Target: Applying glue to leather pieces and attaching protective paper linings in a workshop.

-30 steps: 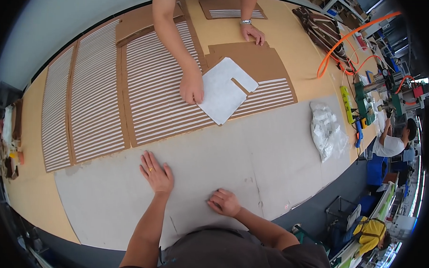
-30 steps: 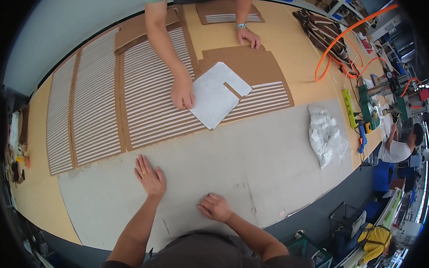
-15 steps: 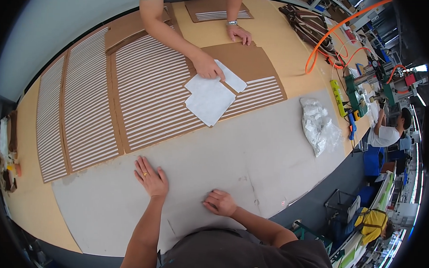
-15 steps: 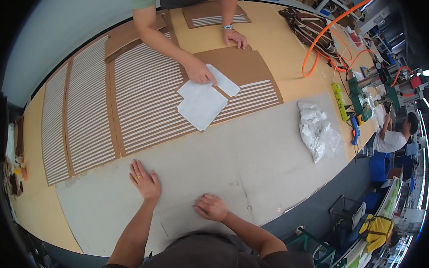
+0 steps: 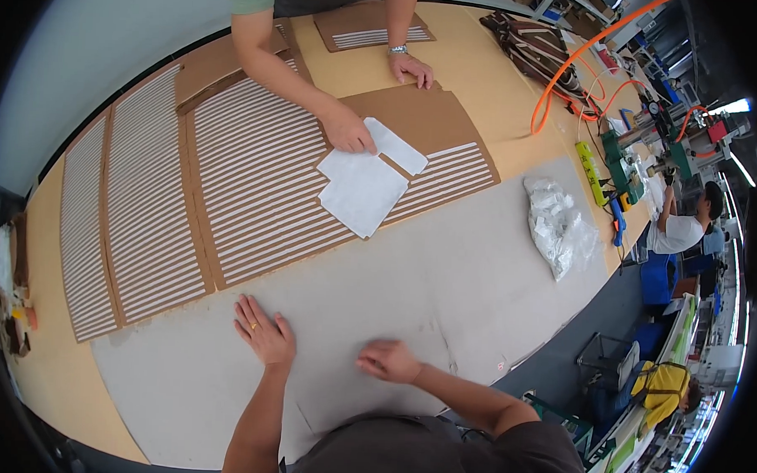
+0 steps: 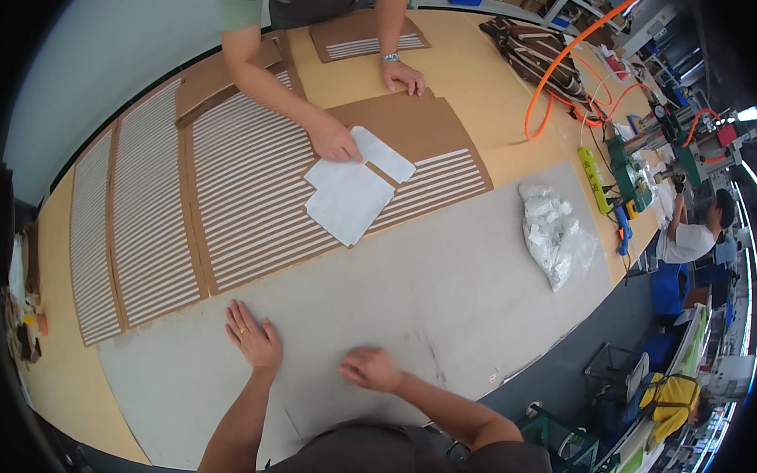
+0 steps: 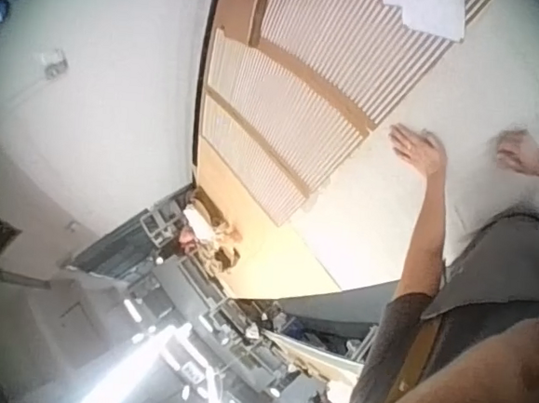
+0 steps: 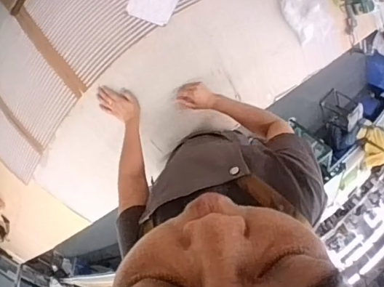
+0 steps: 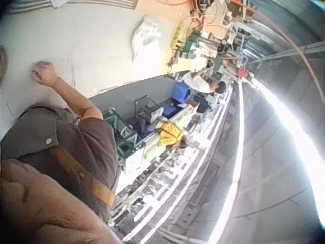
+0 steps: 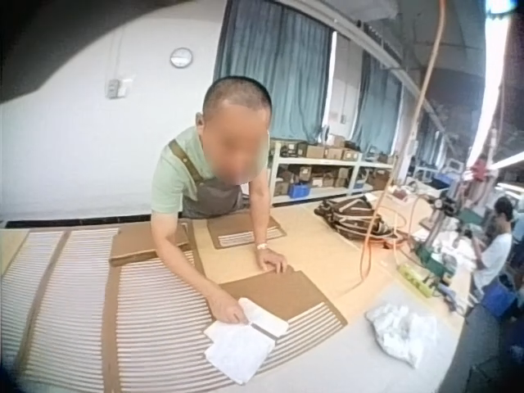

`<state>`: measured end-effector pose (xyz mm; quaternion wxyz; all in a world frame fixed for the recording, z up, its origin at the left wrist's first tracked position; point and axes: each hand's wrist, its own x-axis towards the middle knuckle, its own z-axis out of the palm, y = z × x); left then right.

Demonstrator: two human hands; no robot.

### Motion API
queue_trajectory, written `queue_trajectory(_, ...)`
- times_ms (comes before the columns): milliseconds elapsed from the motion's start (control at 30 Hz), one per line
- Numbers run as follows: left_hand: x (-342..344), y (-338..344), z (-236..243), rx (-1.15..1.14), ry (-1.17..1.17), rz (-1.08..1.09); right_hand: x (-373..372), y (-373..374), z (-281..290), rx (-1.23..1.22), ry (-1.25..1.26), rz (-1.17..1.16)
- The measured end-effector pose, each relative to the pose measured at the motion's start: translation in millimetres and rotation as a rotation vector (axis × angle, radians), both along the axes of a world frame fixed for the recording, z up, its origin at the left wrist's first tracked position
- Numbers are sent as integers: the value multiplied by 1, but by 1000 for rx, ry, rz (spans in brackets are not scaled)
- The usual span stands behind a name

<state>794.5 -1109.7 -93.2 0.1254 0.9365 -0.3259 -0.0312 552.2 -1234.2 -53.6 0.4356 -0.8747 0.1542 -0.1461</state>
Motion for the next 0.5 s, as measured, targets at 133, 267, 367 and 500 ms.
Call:
queue_trajectory(133, -5, -4, 9, -12, 10, -27, 87, -156, 39, -227, -88, -500)
queue_trajectory(267, -8, -9, 1, -20, -19, -59, 136, -286, 13, -558, -60, -776)
queue_trajectory(367, -7, -6, 6, -1, -10, -30, 157, -301, -8, -502, 349, -615)
queue_trajectory(500, -6, -6, 14, 13, -4, -19, 147, -316, -13, -451, 140, -787)
